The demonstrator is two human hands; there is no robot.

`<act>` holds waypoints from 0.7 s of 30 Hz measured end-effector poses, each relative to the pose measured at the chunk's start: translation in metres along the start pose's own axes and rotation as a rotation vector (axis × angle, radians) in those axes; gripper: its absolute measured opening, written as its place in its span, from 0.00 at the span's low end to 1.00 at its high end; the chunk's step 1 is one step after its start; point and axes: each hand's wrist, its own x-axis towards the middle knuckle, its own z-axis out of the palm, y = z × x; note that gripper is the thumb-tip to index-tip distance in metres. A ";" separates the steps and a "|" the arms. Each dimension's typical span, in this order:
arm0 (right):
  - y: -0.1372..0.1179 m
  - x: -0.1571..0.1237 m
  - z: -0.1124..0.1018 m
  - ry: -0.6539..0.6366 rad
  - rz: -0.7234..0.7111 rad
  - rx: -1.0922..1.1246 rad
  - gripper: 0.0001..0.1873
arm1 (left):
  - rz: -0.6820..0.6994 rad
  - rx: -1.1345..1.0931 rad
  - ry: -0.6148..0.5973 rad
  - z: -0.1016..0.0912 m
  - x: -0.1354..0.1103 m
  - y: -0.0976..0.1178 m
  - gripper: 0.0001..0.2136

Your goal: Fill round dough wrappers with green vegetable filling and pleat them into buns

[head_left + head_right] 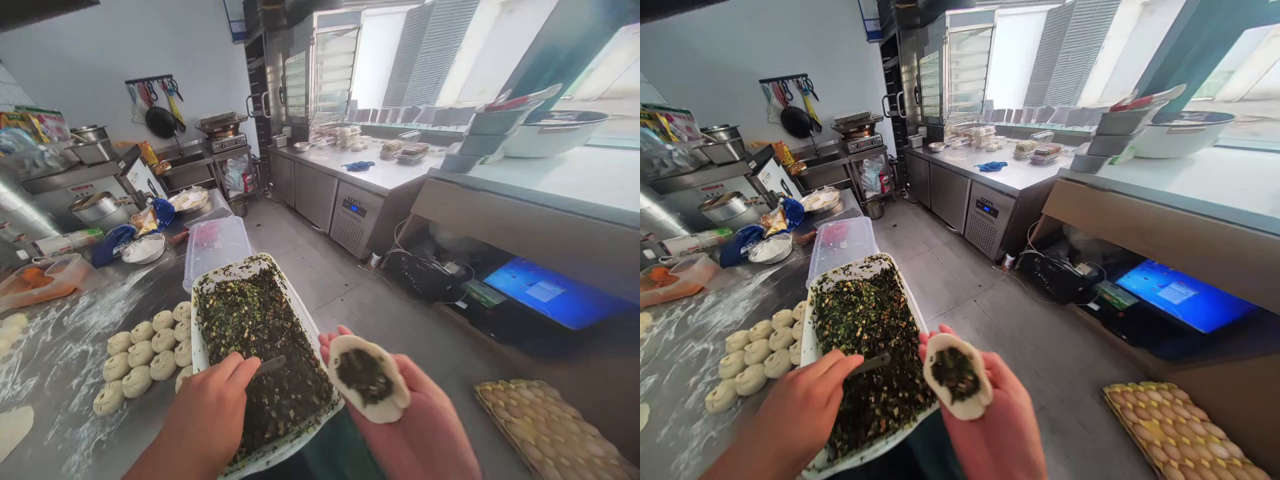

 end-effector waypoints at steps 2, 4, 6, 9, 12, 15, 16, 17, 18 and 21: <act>-0.013 -0.001 -0.004 0.071 -0.072 0.015 0.25 | -0.052 0.039 -0.230 0.007 0.011 0.002 0.19; -0.019 0.002 -0.010 0.099 -0.110 0.003 0.26 | -0.040 0.054 -0.330 0.019 0.023 0.007 0.17; -0.021 0.007 -0.019 0.102 -0.130 -0.002 0.26 | 0.011 0.034 -0.355 0.030 0.031 0.014 0.15; -0.019 0.013 -0.033 0.103 -0.128 0.031 0.25 | 0.093 -0.026 -0.408 0.038 0.035 0.024 0.12; -0.018 0.016 -0.045 0.118 -0.119 0.047 0.24 | 0.120 -0.096 -0.432 0.035 0.034 0.028 0.09; -0.019 0.016 -0.056 0.132 -0.159 0.020 0.23 | 0.108 -0.178 -0.434 0.029 0.033 0.028 0.10; -0.020 0.016 -0.059 0.128 -0.171 0.009 0.24 | 0.096 -0.209 -0.434 0.027 0.033 0.028 0.11; -0.022 0.016 -0.061 0.123 -0.180 0.002 0.24 | 0.083 -0.238 -0.432 0.025 0.032 0.027 0.11; -0.023 0.016 -0.063 0.120 -0.183 0.002 0.24 | 0.072 -0.261 -0.431 0.024 0.032 0.026 0.12; -0.027 0.017 -0.060 0.151 -0.182 0.017 0.23 | -0.009 -0.432 -0.424 0.022 0.029 0.023 0.14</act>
